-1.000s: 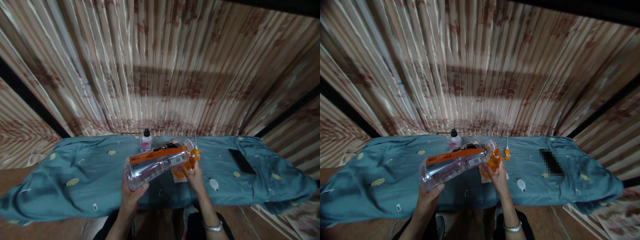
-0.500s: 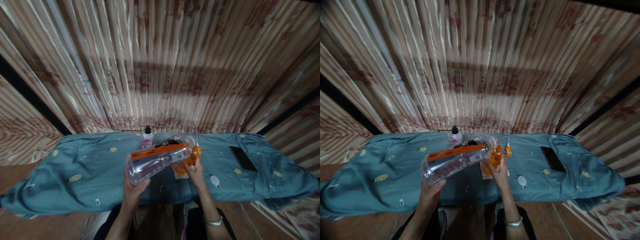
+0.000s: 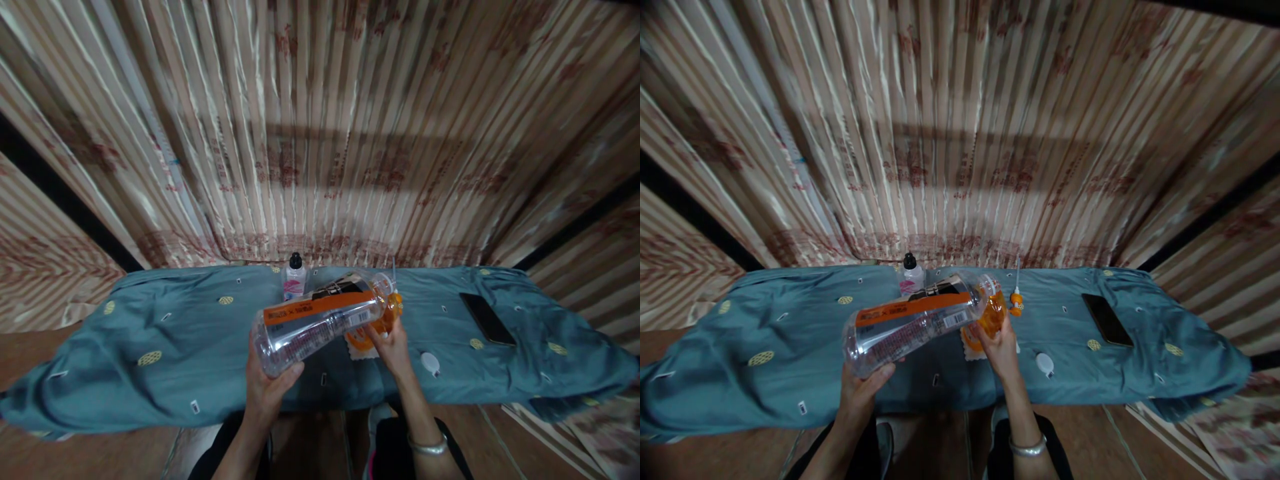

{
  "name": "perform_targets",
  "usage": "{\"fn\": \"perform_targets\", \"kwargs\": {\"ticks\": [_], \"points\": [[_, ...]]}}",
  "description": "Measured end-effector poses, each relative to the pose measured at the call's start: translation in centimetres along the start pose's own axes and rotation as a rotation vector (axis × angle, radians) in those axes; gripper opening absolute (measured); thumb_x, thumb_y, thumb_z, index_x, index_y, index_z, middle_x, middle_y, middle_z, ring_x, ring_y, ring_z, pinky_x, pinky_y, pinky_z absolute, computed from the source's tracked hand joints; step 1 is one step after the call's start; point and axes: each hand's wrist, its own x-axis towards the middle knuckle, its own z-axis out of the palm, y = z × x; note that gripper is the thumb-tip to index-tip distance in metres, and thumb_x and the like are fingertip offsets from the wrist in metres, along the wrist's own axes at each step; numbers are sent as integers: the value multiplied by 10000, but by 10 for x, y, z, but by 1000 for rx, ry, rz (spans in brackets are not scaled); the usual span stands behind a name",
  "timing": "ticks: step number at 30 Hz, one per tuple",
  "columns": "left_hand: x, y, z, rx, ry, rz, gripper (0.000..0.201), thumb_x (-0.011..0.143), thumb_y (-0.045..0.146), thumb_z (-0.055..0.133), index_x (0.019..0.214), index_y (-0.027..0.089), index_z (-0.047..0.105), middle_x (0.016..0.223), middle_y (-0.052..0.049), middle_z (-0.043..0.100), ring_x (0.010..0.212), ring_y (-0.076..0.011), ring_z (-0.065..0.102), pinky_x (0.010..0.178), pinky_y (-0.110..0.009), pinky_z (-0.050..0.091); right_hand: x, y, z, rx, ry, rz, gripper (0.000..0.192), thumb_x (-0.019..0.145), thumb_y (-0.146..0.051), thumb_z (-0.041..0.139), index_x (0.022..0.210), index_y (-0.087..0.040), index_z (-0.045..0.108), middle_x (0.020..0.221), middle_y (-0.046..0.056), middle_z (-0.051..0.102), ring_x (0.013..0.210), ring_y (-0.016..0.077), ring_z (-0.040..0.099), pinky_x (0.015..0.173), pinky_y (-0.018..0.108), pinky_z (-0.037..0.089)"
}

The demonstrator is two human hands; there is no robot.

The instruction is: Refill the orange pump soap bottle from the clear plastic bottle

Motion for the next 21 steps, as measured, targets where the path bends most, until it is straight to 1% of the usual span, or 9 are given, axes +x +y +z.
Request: {"fn": "perform_targets", "kwargs": {"ticks": [5, 8, 13, 19, 21], "points": [[1, -10, -9, 127, -63, 62, 704, 663, 457, 870, 1279, 205, 642, 1160, -121, 712, 1214, -388, 645, 985, -527, 571, 0, 8, 0, -34, 5, -8, 731, 736, -612, 776, 1275, -150, 602, 1127, 164, 772, 1014, 337, 751, 882, 451, 603], [2, -9, -10, 146, -60, 76, 735, 656, 485, 872, 1294, 204, 639, 1139, -122, 719, 1170, -385, 666, 976, -527, 575, 1, 9, 0, -35, 2, -33, 713, 751, -617, 765, 1279, -164, 608, 1119, 153, 775, 1008, 329, 753, 871, 440, 607], [3, -2, -5, 134, -68, 95, 799, 679, 505, 855, 1374, 215, 589, 1183, -121, 714, 1183, -389, 660, 1013, -551, 548, 0, 5, 0, -21, -9, -21, 699, 755, -575, 780, 1299, -174, 602, 1131, 144, 774, 1035, 337, 750, 889, 455, 604], [3, -2, -5, 117, -63, 90, 691, 663, 486, 871, 1259, 219, 648, 1105, -104, 722, 1173, -388, 662, 966, -528, 582, -1, 0, -1, 16, -29, -7, 716, 722, -555, 814, 1291, -175, 603, 1160, 132, 771, 1073, 332, 744, 919, 449, 602], [2, -2, -6, 111, -62, 81, 694, 665, 480, 870, 1269, 221, 645, 1120, -103, 720, 1158, -379, 671, 949, -510, 594, -1, 0, 0, 18, -35, 1, 702, 723, -547, 815, 1284, -182, 603, 1164, 124, 770, 1073, 325, 745, 924, 443, 603]]}}
